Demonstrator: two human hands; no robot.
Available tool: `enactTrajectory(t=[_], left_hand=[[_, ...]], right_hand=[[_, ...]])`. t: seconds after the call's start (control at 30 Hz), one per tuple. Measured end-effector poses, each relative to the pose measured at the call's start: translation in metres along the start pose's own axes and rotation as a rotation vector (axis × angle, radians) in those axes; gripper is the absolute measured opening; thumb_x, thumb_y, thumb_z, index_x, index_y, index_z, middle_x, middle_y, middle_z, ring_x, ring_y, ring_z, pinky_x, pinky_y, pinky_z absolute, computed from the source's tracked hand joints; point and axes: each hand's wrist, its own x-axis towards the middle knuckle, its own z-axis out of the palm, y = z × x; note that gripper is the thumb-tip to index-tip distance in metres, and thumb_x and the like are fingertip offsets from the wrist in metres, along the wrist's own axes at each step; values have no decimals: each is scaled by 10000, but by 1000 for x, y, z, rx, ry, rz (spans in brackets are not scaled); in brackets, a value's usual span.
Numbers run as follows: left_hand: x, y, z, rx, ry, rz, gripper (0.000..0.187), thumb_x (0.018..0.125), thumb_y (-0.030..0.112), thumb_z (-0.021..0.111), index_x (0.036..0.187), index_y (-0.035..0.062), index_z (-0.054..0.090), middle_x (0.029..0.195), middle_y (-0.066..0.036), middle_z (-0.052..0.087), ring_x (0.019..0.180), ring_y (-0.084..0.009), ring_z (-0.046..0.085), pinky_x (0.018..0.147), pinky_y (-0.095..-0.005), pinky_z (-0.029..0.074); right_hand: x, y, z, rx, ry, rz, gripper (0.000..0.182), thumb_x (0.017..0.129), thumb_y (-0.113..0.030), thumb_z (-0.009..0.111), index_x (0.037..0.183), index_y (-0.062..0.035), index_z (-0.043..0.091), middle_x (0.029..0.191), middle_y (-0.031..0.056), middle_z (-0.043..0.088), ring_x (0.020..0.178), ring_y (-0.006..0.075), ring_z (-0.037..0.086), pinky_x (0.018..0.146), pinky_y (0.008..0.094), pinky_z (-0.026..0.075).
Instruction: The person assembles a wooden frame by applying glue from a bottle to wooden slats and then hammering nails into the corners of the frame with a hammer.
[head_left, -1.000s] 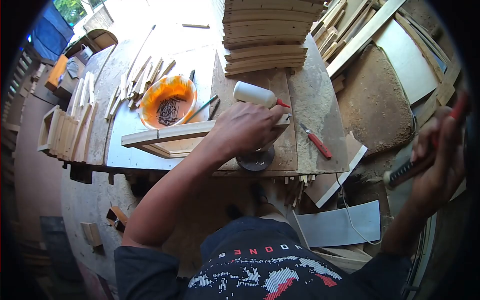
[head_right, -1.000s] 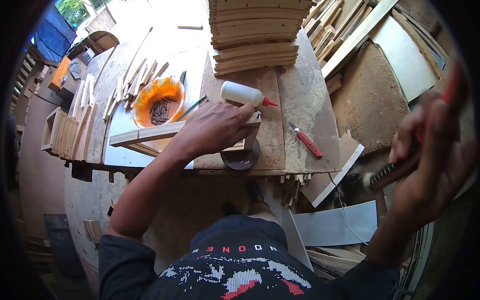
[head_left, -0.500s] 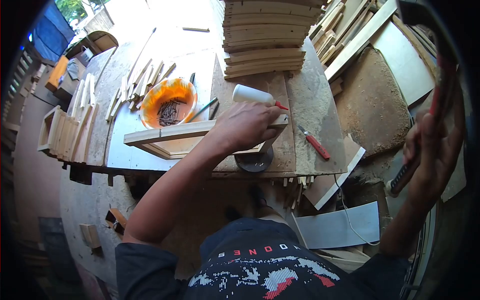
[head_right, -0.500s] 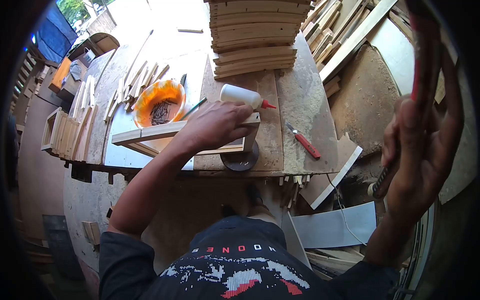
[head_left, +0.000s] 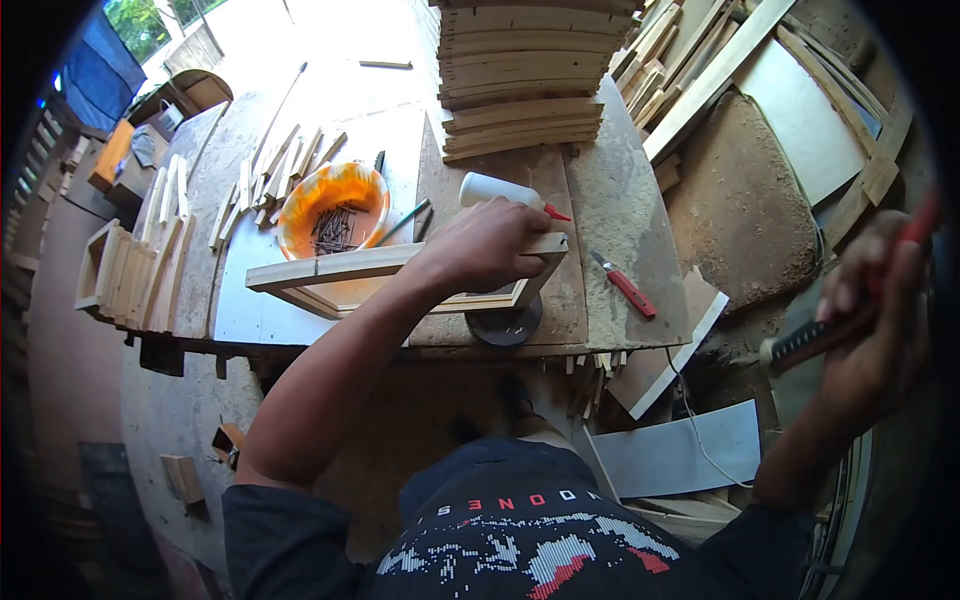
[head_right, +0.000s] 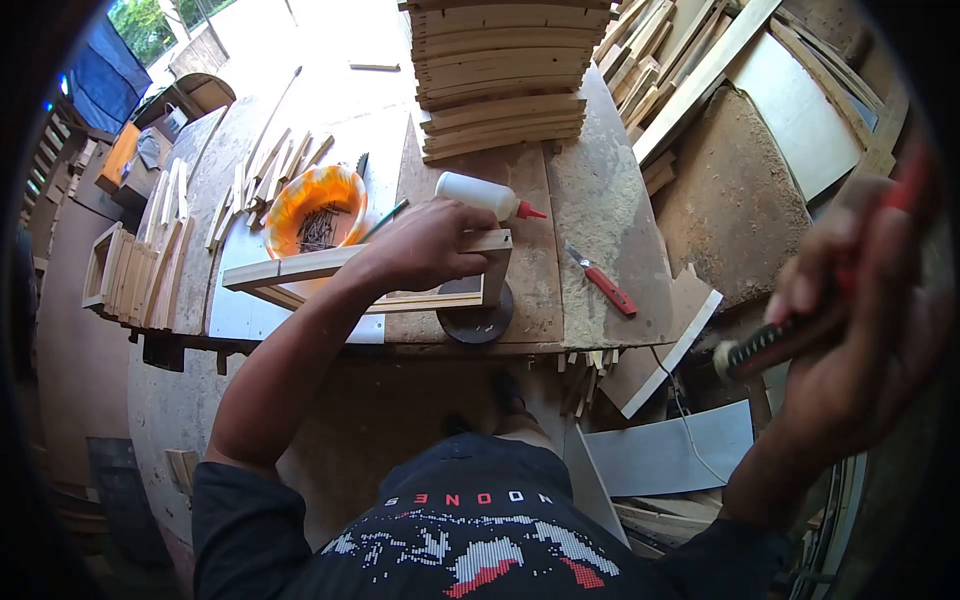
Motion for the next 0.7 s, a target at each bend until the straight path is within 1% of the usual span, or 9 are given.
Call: enactTrajectory(t=[0.07,0.13,0.2,0.23,0.33,0.43,0.53,0.63,0.7], left_hand=[[-1,0,1,2,7,-13,427,774,266,700,1119,19,654,1022,-206,681,990,-357,642,892,-420,494],[-1,-2,2,11,10,-8,429,777,269,701,1124,22,655,1014,-202,684,977,-358,646,886,-420,497],[-1,1,3,20,5,-10,428,777,268,701,1124,23,657,1006,-200,686,965,-359,650,882,-420,500],[-4,3,2,26,-9,-16,426,776,267,702,1122,22,658,1003,-200,687,960,-359,651,881,-420,500],[-2,1,1,28,29,-4,411,774,262,702,1108,25,663,995,-201,687,954,-358,652,879,-422,501],[-1,1,2,18,13,-16,392,772,252,701,1098,37,668,992,-196,688,952,-355,653,878,-421,501],[-2,0,2,19,2,-32,388,775,249,698,1102,41,668,989,-191,689,954,-355,653,878,-420,501],[0,-1,3,11,8,-6,379,780,249,693,1094,39,668,982,-190,689,953,-355,652,872,-421,502],[2,-5,5,0,-1,25,370,784,252,691,1084,38,668,976,-191,688,951,-355,651,864,-425,501]], right_hand=[[-4,2,3,134,-45,-9,323,1034,-252,435,1189,29,472,841,65,519,692,91,517,582,221,439],[-51,64,-6,-427,-353,-152,368,1007,-194,464,1287,45,453,921,122,585,766,171,580,659,288,495],[-58,80,10,-809,-749,-53,456,973,-93,478,1417,-48,383,924,144,638,767,232,626,660,351,523],[-47,66,25,-640,-759,70,484,962,-56,474,1436,-96,385,913,140,647,744,226,629,639,357,517],[-19,32,25,-405,-566,233,405,952,-34,480,1345,-116,535,872,89,630,663,159,574,578,339,470],[2,5,-7,-175,-114,126,202,1021,-196,456,1034,-10,534,707,40,536,578,52,465,484,177,351],[-8,14,3,167,-11,25,208,1021,-189,458,1076,2,520,711,44,533,588,80,509,486,213,388],[-54,60,34,-428,-690,25,306,995,-136,487,1268,4,478,780,131,598,684,201,611,559,295,465],[-43,44,44,-412,-770,251,340,990,-108,453,1304,19,482,916,134,646,744,207,616,661,318,485]])
